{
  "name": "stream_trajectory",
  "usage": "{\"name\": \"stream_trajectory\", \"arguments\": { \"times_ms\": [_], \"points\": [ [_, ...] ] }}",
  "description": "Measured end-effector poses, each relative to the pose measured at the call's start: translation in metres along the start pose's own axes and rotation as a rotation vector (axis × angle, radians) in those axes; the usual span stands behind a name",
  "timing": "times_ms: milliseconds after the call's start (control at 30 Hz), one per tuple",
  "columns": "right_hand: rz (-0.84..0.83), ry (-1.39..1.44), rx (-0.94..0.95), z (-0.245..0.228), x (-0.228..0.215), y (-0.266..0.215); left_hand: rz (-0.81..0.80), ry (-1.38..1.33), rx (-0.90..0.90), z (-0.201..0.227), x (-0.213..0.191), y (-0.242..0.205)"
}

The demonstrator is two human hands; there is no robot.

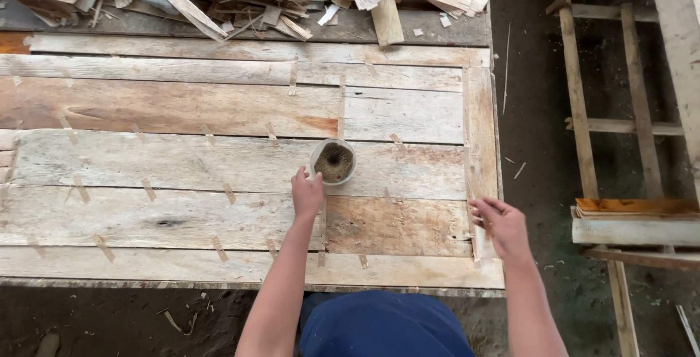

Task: The person repeatedly dips a small wooden stick into a container of paste and applies it to the gaps between wooden planks on a workbench. They then press the stick into the gaps to fill them.

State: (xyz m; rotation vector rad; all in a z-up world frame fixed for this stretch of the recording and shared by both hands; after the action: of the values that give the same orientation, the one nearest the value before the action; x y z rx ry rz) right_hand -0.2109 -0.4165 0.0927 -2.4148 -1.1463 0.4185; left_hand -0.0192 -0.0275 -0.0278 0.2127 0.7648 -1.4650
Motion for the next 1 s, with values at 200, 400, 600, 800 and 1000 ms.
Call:
{"name": "stream_trajectory", "arguments": {
  "times_ms": [200, 400, 600, 800, 1000],
  "points": [
    [0.052, 0.019, 0.026, 0.001, -0.035, 0.001, -0.069, -0.07, 0.003, 0.012, 0.013, -0.005],
    [-0.026, -0.027, 0.067, -0.015, -0.033, -0.035, -0.335, -0.077, 0.029, 0.024, 0.033, -0.053],
    [-0.164, -0.106, 0.135, -0.024, -0.004, -0.072, -0.426, 0.088, 0.165, -0.046, 0.061, -0.07],
    [-0.307, -0.173, 0.175, 0.025, 0.081, -0.05, -0.121, -0.023, 0.297, 0.01, 0.002, -0.124],
    [-0.379, -0.683, 0.091, 0.043, 0.144, -0.033, -0.167, 0.186, 0.709, -0.036, 0.048, -0.161]
  ]
}}
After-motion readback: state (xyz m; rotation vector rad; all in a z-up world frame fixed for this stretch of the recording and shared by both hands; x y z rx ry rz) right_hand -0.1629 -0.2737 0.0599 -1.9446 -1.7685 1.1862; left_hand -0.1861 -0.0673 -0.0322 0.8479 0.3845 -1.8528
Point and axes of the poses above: each hand's wrist, its own y-axis towards the middle knuckle, its own x-axis out of the palm, z = x × y, the point moved 1 cm from there along y, towards the middle knuckle, and after that the axes turned 1 degree about -z, right-handed, at the moved point
